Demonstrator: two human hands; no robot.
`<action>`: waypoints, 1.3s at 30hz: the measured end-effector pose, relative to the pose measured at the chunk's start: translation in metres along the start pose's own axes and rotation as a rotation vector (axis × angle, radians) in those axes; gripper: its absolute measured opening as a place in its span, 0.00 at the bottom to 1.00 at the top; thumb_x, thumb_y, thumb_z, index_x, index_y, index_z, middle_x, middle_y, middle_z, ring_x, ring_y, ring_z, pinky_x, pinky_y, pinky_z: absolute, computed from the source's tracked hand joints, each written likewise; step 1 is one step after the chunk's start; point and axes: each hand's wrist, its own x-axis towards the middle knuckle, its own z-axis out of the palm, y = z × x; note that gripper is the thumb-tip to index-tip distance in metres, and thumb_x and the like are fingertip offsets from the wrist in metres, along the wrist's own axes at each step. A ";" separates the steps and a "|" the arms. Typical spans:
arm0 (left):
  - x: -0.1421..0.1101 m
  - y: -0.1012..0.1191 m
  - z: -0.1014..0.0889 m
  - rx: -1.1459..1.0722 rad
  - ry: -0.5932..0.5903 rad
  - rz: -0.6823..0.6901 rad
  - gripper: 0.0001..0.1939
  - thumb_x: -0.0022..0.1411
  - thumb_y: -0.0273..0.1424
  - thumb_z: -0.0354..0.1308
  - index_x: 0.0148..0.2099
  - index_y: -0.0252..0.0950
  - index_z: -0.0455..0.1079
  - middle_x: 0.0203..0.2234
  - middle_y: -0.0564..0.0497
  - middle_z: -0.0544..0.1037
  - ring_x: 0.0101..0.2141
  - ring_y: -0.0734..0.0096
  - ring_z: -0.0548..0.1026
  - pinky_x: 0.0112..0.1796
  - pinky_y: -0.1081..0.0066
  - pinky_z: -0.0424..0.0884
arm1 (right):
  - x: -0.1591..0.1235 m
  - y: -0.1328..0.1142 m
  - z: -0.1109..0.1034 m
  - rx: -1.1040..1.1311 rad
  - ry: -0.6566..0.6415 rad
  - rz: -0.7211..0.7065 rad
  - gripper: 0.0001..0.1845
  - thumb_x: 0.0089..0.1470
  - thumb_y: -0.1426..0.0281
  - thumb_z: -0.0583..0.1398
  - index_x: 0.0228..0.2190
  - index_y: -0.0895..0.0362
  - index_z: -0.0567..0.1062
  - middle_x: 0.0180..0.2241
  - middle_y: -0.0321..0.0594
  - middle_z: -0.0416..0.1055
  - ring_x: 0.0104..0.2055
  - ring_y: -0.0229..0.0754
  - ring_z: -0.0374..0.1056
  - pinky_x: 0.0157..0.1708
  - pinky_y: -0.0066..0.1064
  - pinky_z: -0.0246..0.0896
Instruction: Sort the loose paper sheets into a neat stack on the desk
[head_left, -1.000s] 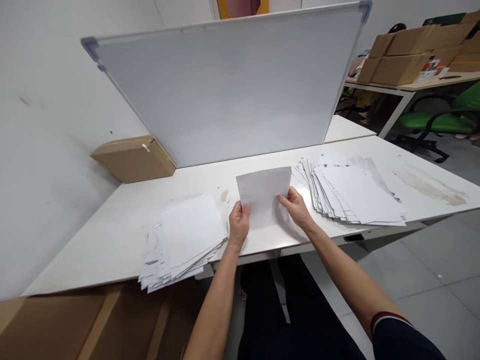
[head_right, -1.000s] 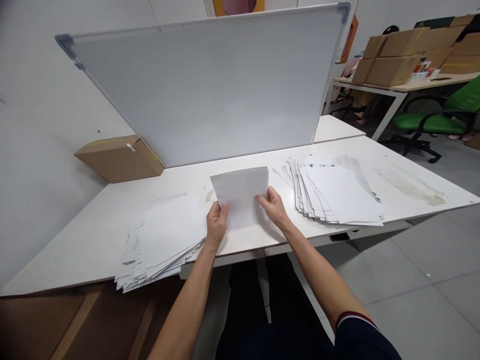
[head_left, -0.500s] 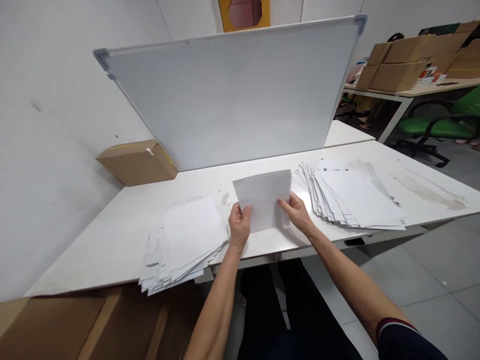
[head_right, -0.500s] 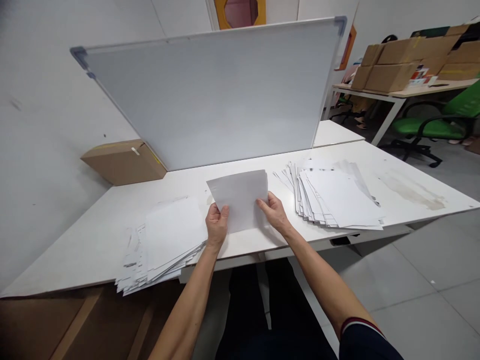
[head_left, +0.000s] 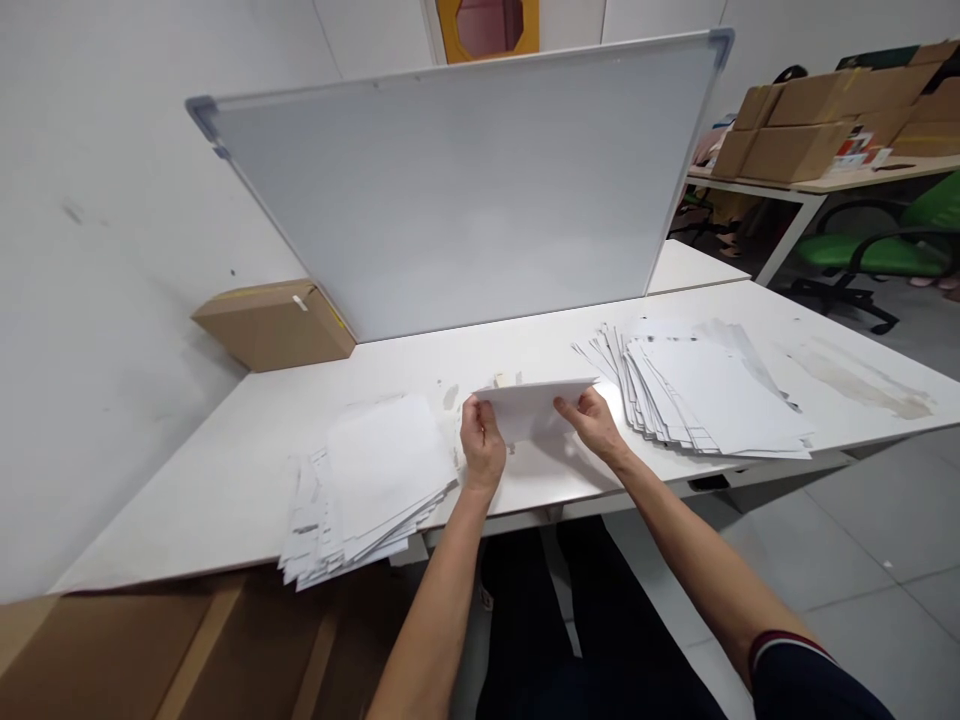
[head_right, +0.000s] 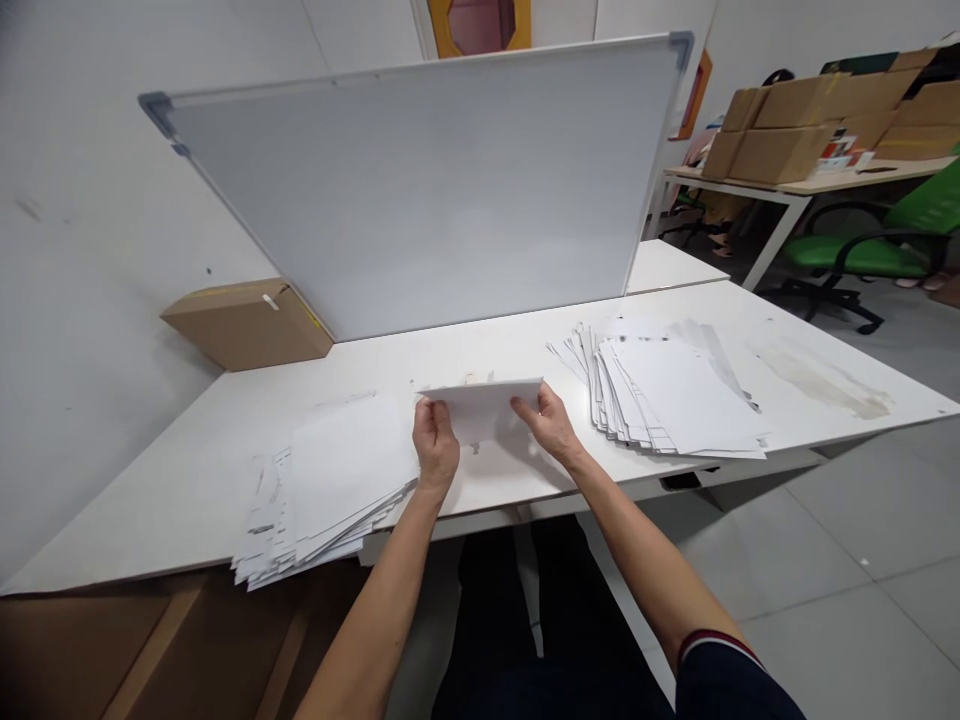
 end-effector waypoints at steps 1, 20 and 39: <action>0.001 0.001 0.001 0.007 0.001 -0.006 0.16 0.63 0.44 0.45 0.37 0.36 0.64 0.29 0.51 0.69 0.32 0.73 0.67 0.35 0.74 0.64 | 0.001 0.000 0.000 0.009 -0.003 -0.006 0.19 0.49 0.58 0.61 0.41 0.54 0.70 0.41 0.42 0.73 0.43 0.46 0.68 0.41 0.38 0.65; 0.015 0.004 -0.016 -0.273 -0.044 -0.140 0.22 0.57 0.40 0.56 0.52 0.37 0.63 0.38 0.47 0.73 0.37 0.72 0.72 0.37 0.71 0.69 | 0.014 -0.116 -0.020 -1.032 -0.348 -0.021 0.10 0.57 0.64 0.51 0.30 0.54 0.68 0.27 0.38 0.70 0.27 0.40 0.63 0.24 0.29 0.51; -0.011 -0.033 -0.024 0.302 -0.527 -0.143 0.11 0.56 0.34 0.53 0.23 0.37 0.67 0.20 0.53 0.68 0.25 0.72 0.65 0.28 0.73 0.59 | 0.024 -0.103 0.002 -1.590 -0.637 -0.101 0.08 0.58 0.70 0.51 0.30 0.56 0.68 0.25 0.44 0.70 0.25 0.43 0.64 0.24 0.32 0.45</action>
